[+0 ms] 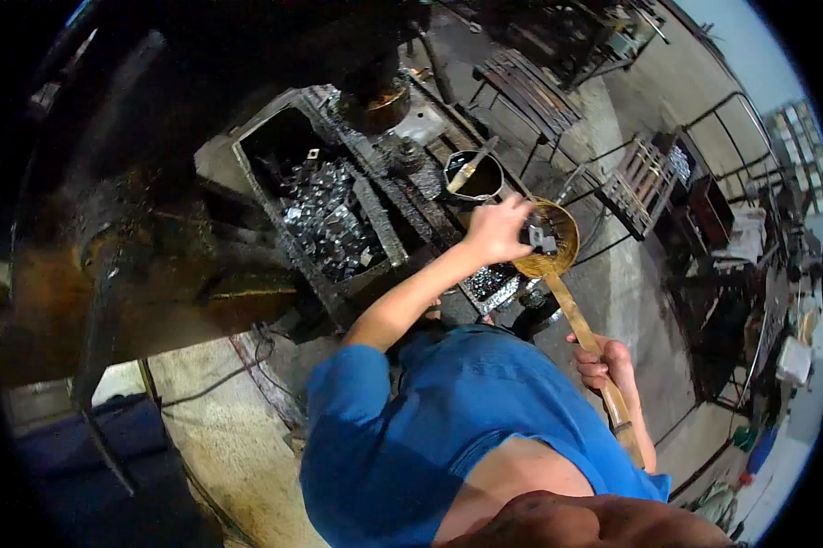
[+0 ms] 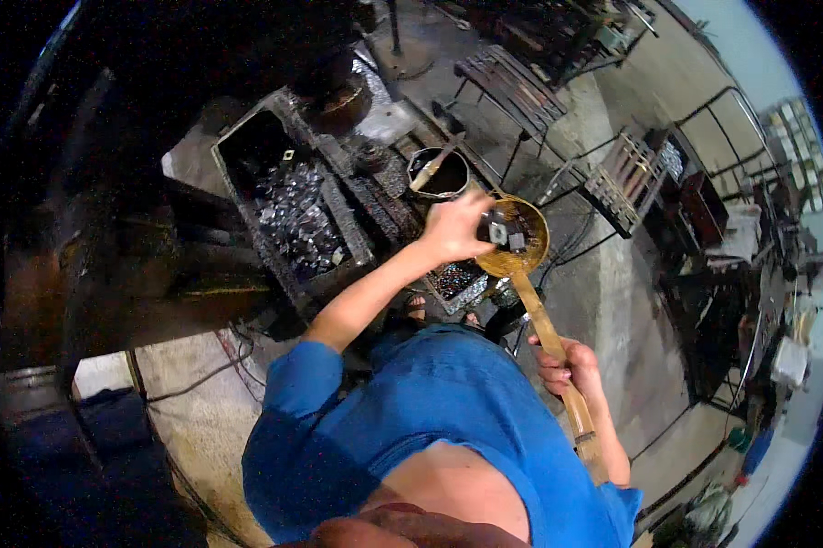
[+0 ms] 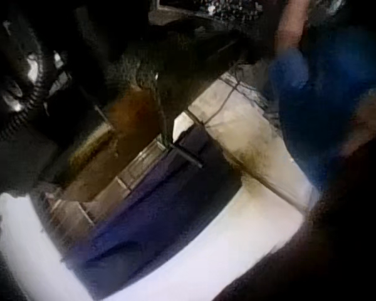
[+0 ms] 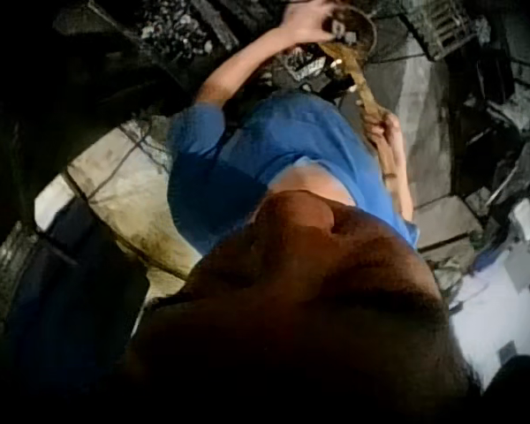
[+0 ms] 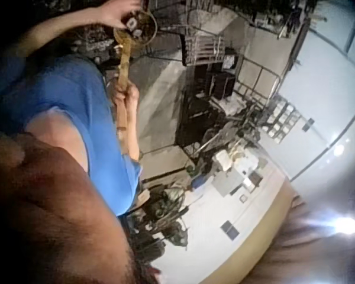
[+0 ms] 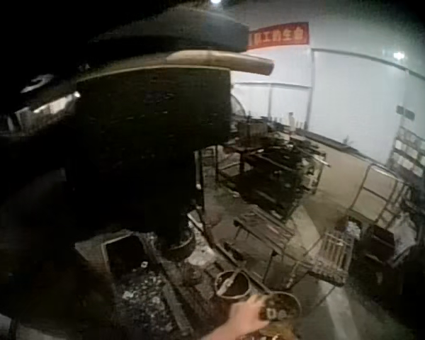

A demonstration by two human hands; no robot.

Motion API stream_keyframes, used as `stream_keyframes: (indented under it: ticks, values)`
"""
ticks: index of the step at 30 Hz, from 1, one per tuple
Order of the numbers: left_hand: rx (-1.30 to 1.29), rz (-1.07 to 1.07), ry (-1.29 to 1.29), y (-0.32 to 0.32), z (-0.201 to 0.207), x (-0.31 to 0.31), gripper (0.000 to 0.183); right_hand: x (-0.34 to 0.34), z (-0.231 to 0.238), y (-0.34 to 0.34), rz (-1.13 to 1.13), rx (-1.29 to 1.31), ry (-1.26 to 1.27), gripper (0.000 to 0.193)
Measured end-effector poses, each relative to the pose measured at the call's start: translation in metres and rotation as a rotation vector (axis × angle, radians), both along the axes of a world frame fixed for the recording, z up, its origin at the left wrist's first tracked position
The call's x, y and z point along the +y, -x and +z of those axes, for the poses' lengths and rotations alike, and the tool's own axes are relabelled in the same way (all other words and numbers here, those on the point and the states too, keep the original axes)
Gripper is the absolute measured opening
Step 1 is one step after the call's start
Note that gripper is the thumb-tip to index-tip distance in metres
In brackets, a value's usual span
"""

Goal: The person picks up metal blocks from a bin, places them into a large handheld ladle, and then carries the ladle across a factory to deposit the blocks into another container.

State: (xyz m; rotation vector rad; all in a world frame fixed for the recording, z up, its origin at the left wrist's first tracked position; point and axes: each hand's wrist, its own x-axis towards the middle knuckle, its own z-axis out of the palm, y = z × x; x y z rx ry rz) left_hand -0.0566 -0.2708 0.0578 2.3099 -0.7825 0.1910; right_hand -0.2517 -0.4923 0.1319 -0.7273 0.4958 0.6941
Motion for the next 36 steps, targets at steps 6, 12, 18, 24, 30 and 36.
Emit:
stream_keyframes:
  ticks: [6, 12, 18, 24, 30, 36]
  values:
    - [0.01, 0.383, 0.293, 0.0, 0.022, 0.087, 0.036, -0.008, -0.003, 0.003, -0.139, 0.133, -0.132, 0.045]
    - [0.037, 0.65, -0.42, -0.009, -0.043, 0.245, 0.047, -0.005, 0.002, -0.003, -0.004, 0.071, -0.005, 0.044]
    - [-0.004, 0.323, -0.903, -0.022, -0.119, 0.256, 0.06, -0.003, 0.006, -0.002, -0.096, 0.12, -0.033, 0.047]
    - [0.106, 0.228, -0.97, -0.031, -0.148, 0.259, 0.062, -0.006, -0.003, 0.0, -0.086, 0.099, -0.101, 0.046]
    - [-0.159, 0.22, -1.059, -0.017, -0.16, 0.258, 0.057, -0.002, -0.001, 0.004, -0.113, 0.038, -0.098, 0.044]
    - [-0.138, 0.149, -1.127, -0.017, -0.136, 0.246, 0.05, -0.003, -0.003, 0.005, -0.11, 0.031, -0.074, 0.045]
